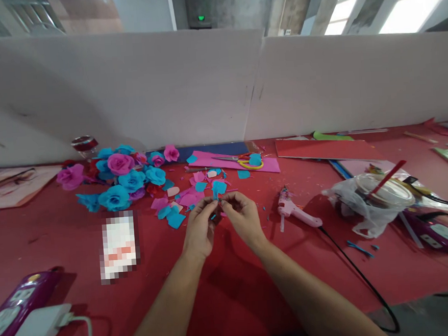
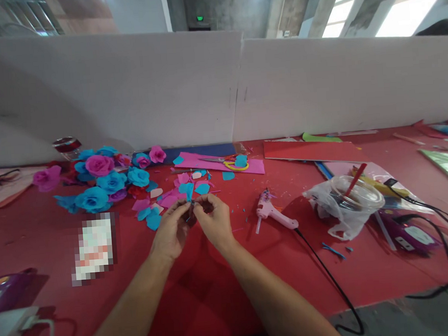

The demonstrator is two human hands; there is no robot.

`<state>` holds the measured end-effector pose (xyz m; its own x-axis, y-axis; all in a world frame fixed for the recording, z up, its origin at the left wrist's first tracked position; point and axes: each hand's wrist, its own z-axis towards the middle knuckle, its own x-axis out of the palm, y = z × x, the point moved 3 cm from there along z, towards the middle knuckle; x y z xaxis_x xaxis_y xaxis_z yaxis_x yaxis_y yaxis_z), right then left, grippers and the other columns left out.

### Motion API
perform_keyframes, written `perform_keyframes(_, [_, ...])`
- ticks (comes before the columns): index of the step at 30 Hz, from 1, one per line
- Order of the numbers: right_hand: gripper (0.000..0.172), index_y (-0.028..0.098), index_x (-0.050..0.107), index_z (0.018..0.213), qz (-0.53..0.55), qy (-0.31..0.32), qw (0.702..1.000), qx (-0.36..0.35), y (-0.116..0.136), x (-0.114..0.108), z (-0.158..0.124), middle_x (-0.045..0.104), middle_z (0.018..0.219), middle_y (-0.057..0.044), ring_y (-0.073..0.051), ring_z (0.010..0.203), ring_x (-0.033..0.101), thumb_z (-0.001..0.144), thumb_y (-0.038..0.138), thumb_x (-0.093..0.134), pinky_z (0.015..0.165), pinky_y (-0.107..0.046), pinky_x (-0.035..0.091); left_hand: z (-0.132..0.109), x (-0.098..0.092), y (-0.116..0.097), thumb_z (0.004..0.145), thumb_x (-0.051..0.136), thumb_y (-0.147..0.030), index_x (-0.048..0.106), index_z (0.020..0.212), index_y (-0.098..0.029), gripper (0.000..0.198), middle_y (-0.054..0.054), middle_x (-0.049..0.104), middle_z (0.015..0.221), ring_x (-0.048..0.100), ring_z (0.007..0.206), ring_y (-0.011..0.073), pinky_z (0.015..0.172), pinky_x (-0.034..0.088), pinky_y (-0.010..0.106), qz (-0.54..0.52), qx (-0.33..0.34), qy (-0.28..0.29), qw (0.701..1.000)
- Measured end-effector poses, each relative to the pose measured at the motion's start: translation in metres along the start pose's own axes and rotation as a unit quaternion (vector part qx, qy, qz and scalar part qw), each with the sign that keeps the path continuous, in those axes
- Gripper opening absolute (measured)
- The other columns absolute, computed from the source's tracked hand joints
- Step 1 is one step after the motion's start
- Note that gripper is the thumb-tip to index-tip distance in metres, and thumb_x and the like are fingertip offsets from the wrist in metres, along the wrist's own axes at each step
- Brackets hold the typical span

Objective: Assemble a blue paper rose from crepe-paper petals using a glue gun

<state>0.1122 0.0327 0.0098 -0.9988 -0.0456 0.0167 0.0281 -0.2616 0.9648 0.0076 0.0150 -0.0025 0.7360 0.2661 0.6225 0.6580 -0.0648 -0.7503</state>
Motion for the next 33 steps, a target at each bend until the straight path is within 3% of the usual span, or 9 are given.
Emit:
perform_keyframes(7, [0.007, 0.018, 0.059, 0.074, 0.002, -0.008, 1.000, 0.010, -0.003, 0.000, 0.001, 0.064, 0.069, -0.001, -0.014, 0.065, 0.061, 0.074, 0.023, 0.054, 0.064, -0.027, 0.049, 0.000, 0.000, -0.003, 0.064, 0.069, -0.026, 0.069, 0.072, -0.017, 0.012, 0.001, 0.068, 0.069, 0.060, 0.065, 0.0119, 0.060, 0.043, 0.023, 0.006, 0.009, -0.019, 1.000])
perform_keyframes(10, [0.007, 0.018, 0.059, 0.077, -0.031, -0.011, 0.999, -0.023, 0.003, 0.001, -0.002, 0.064, 0.072, -0.001, -0.014, 0.066, 0.059, 0.074, 0.023, 0.056, 0.064, -0.026, 0.049, 0.000, 0.000, -0.003, 0.065, 0.067, -0.028, 0.071, 0.073, -0.017, 0.015, 0.003, 0.069, 0.071, 0.062, 0.071, 0.0147, 0.062, 0.043, 0.025, 0.016, 0.027, -0.031, 0.999])
perform_keyframes(15, [0.007, 0.018, 0.060, 0.080, -0.084, -0.020, 0.993, -0.075, 0.011, 0.003, -0.007, 0.062, 0.075, -0.001, -0.013, 0.068, 0.058, 0.074, 0.023, 0.059, 0.065, -0.026, 0.048, -0.002, 0.001, -0.003, 0.056, 0.077, -0.028, 0.071, 0.066, -0.017, 0.017, 0.002, 0.069, 0.070, 0.062, 0.071, 0.0142, 0.067, 0.045, 0.026, 0.056, 0.067, -0.043, 0.995])
perform_keyframes(20, [0.007, 0.018, 0.060, 0.078, -0.077, -0.043, 0.995, -0.050, 0.006, 0.003, -0.006, 0.062, 0.072, -0.001, -0.013, 0.065, 0.057, 0.076, 0.025, 0.057, 0.065, -0.026, 0.049, -0.002, 0.002, 0.001, 0.051, 0.081, -0.028, 0.073, 0.072, -0.018, 0.025, 0.003, 0.071, 0.076, 0.064, 0.077, 0.0157, 0.075, 0.046, 0.029, 0.035, 0.054, -0.038, 0.997])
perform_keyframes(33, [0.007, 0.017, 0.062, 0.075, -0.001, -0.034, 0.999, -0.002, 0.006, 0.004, -0.004, 0.064, 0.069, -0.001, -0.013, 0.064, 0.060, 0.074, 0.022, 0.056, 0.064, -0.026, 0.050, 0.000, 0.000, 0.002, 0.056, 0.079, -0.025, 0.071, 0.070, -0.016, 0.018, 0.002, 0.069, 0.074, 0.062, 0.072, 0.0126, 0.069, 0.045, 0.025, -0.013, 0.027, -0.047, 0.998])
